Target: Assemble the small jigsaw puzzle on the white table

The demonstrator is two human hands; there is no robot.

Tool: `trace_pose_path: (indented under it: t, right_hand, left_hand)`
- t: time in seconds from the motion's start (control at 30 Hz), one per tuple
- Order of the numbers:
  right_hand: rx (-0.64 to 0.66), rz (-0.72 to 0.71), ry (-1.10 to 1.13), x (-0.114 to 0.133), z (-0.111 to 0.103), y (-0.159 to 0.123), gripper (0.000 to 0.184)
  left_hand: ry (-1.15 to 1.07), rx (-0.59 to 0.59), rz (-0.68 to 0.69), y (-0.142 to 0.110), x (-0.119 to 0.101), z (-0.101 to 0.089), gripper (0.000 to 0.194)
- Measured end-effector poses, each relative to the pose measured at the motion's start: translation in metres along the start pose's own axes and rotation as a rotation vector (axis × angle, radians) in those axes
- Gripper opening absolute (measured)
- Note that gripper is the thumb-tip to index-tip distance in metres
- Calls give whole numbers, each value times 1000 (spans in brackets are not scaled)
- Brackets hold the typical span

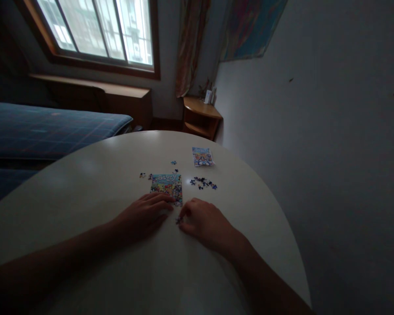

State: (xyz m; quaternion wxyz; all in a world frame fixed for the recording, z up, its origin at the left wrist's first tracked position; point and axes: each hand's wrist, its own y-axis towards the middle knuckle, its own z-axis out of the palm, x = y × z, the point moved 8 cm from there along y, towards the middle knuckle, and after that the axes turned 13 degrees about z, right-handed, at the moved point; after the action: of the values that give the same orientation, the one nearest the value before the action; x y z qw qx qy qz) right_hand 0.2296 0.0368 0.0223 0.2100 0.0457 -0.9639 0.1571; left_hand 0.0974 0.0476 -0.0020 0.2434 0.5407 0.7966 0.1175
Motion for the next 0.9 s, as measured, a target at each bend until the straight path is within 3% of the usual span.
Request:
trace_pose_path:
  t: [0.17, 0.5, 0.9]
  right_hand:
    - [8, -38, 0, -2, 3, 4, 9]
    - [-150, -44, -97, 3, -1, 13, 8]
    - [-176, -78, -278, 10, -2, 14, 12]
  left_hand:
    - [-3, -4, 3, 0, 0, 1, 21]
    - [15, 15, 42, 1, -4, -1, 38]
    - [79, 29, 40, -2, -3, 1, 39]
